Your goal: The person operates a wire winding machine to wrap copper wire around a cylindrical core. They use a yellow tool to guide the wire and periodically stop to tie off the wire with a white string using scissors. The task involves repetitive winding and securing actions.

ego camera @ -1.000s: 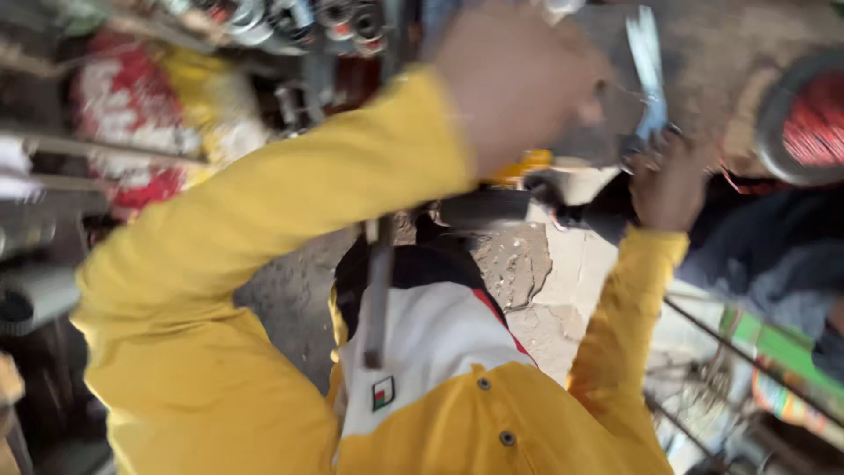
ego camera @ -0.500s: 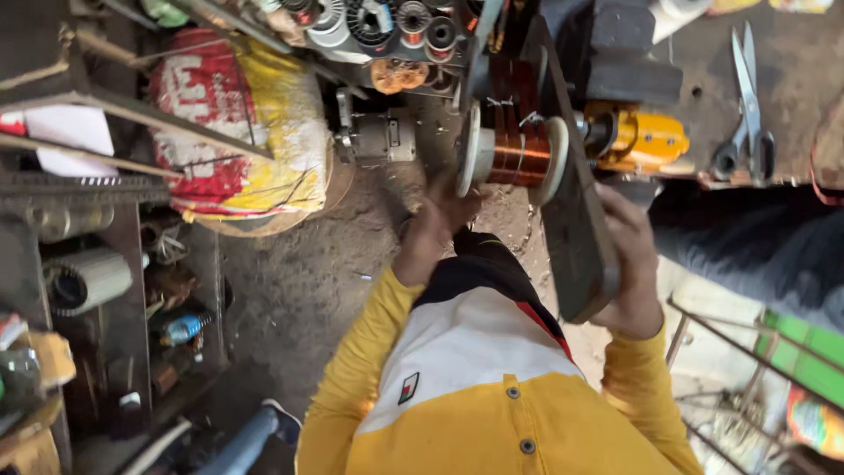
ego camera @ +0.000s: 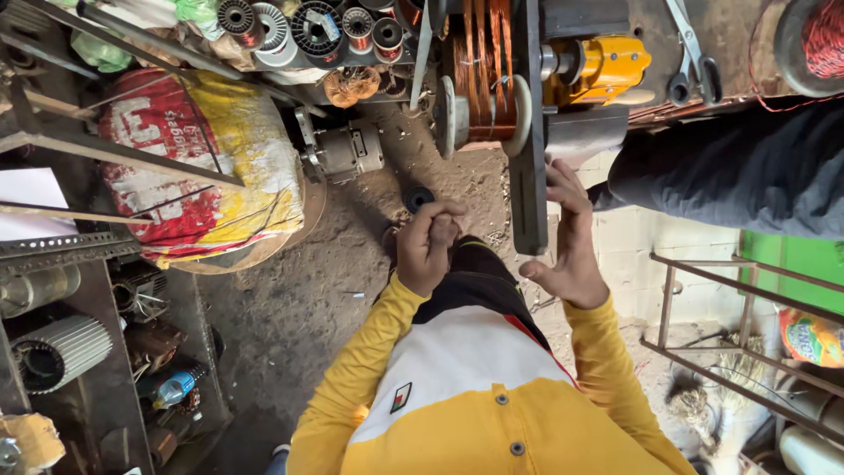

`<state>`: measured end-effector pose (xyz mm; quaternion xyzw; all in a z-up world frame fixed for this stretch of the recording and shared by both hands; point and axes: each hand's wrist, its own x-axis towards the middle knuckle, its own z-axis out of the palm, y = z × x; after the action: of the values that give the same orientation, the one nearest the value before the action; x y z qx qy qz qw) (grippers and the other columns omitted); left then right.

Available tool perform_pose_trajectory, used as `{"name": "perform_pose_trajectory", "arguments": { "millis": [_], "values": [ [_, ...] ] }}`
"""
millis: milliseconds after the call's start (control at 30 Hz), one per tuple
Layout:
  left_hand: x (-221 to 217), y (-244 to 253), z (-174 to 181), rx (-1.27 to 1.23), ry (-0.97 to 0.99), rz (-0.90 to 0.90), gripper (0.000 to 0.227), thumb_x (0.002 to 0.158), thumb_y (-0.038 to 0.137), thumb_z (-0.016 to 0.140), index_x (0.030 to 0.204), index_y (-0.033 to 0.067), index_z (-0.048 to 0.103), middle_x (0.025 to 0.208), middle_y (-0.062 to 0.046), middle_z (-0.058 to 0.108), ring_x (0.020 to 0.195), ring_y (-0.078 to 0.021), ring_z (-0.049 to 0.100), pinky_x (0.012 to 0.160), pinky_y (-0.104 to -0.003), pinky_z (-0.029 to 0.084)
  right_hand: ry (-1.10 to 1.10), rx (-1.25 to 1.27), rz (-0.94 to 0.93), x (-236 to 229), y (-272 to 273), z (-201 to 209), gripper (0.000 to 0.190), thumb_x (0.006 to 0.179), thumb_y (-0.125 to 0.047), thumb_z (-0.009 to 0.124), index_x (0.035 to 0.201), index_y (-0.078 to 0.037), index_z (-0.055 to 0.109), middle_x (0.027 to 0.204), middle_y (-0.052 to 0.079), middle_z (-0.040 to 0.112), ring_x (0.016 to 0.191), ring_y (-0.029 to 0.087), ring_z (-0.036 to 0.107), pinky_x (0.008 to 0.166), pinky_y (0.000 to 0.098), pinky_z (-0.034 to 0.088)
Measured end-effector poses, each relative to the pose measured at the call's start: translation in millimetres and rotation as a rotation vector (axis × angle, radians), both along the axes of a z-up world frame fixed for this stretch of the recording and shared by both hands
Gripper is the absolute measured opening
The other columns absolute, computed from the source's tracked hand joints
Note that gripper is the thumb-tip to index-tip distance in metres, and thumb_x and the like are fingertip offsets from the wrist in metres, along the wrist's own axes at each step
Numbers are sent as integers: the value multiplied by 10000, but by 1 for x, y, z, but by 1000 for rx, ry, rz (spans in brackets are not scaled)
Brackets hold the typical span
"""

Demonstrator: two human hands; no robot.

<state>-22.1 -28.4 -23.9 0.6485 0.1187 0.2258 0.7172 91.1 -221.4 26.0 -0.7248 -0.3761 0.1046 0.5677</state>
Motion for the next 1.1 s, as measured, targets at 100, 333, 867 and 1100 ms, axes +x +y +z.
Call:
{"name": "perform_pose_trajectory", "arguments": {
  "millis": [100, 333, 867, 1100],
  "values": [
    [5, -10, -14, 59, 41, 85, 280, 1121, 254, 494, 1191, 40, 659, 743, -3, 588, 636, -47, 524, 601, -231, 451, -21, 33, -1, 2, 2, 7, 963, 839, -599, 786, 1556, -115, 364, 1711, 184, 282, 1603, 341, 242, 1334, 471, 166],
    [37, -8, -40, 199, 41, 176, 233, 1126, 218, 503, 1183, 54, 658, 776, -21, 600, 665, -86, 556, 626, -263, 469, -154, 29, 49, 46, 12, 49, 860, 940, -526, 642, 1616, -95, 330, 1680, 209, 336, 1567, 324, 315, 1305, 451, 260],
    [29, -9, -17, 308, 74, 144, 244, 1113, 235, 504, 1127, 60, 673, 818, -54, 642, 689, -152, 618, 673, -289, 496, -324, 188, 92, 167, 0, 54, 703, 1138, -458, 588, 1605, -50, 257, 1635, 114, 413, 1488, 246, 450, 1220, 398, 430],
    [0, -18, 18, 574, -128, 146, 152, 1093, 135, 523, 1148, 81, 655, 1075, -100, 721, 872, -245, 706, 769, -354, 552, -309, 121, 305, 139, 53, 55, 794, 1008, -273, 849, 1588, -132, 326, 1598, 62, 410, 1483, 211, 426, 1254, 355, 400]
  ]
}}
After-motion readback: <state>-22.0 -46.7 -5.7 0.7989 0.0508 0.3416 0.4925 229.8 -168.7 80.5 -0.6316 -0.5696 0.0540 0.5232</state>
